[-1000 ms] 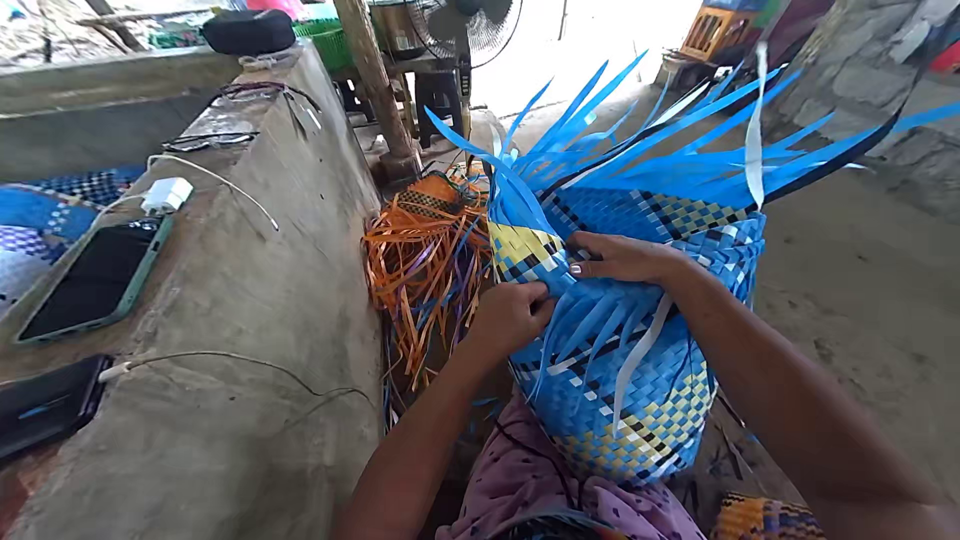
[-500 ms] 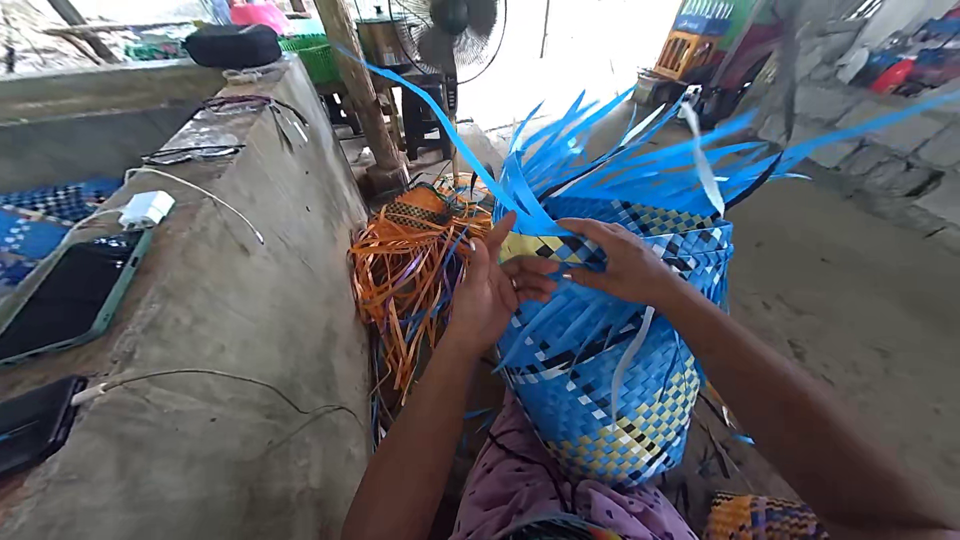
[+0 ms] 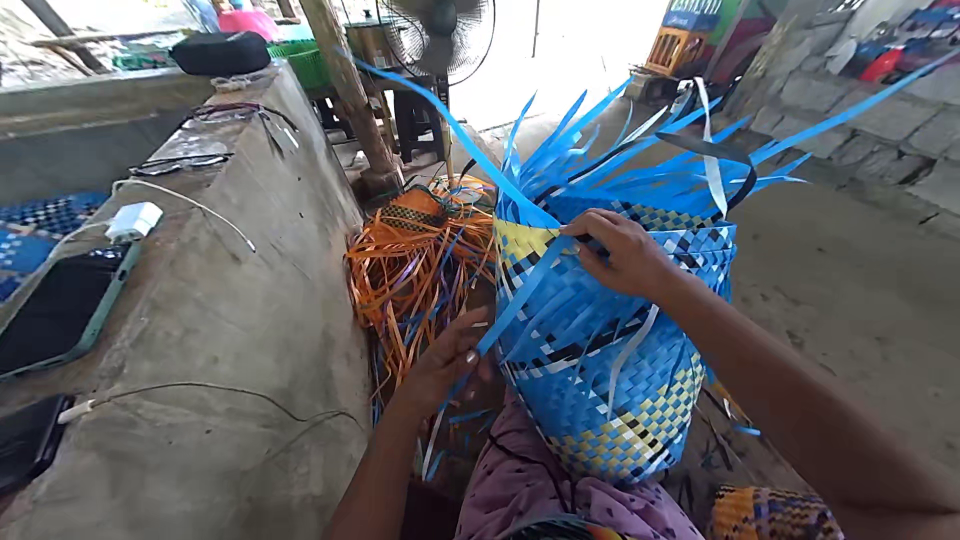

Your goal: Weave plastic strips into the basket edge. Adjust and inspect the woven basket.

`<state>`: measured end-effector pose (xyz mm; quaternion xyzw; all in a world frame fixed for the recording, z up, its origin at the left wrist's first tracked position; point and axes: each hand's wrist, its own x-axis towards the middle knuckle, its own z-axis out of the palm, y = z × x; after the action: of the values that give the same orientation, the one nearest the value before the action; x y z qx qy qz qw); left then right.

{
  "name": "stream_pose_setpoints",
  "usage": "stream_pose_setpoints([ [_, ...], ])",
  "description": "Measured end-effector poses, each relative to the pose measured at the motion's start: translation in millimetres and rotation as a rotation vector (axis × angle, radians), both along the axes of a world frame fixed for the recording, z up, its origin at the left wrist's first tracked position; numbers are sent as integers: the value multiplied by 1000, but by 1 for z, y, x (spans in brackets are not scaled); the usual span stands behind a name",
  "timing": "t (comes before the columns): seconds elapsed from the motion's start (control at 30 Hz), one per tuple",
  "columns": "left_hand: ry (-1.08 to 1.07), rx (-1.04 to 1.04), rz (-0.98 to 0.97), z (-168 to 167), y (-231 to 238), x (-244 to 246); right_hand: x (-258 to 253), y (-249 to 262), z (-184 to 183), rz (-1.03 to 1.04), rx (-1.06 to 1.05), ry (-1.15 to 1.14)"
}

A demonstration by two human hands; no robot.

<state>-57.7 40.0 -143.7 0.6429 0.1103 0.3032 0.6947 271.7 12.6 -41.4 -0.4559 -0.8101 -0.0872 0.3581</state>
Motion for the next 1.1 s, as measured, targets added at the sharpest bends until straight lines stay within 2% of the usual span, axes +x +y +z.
stream_pose_setpoints([
  [0.1, 228, 180, 154, -11, 2, -20, -2, -1, 10, -25, -119, 66],
  [0.2, 370, 523, 305, 19, 9, -6, -11, 3, 24, 28, -281, 103],
  [0.27, 357, 717, 434, 55, 12, 16, -19, 3, 33, 56, -364, 121],
  [0.37, 237, 840, 514, 110, 18, 53, -28, 0, 43, 68, -451, 163],
  [0.43, 174, 909, 531, 134, 27, 76, -30, -2, 47, 80, -486, 182],
  [0.53, 210, 929, 559, 157, 42, 98, -31, -6, 49, 100, -515, 211],
  [0.67, 269, 860, 606, 168, 53, 104, -27, -3, 46, 180, -529, 282],
  [0.73, 343, 879, 570, 171, 51, 105, -26, -1, 46, 211, -558, 310],
  [0.93, 494, 1191, 307, 172, 37, 108, -22, 2, 40, 186, -599, 400],
  [1.1, 402, 1267, 467, 165, 31, 118, -28, -1, 45, 160, -619, 416],
])
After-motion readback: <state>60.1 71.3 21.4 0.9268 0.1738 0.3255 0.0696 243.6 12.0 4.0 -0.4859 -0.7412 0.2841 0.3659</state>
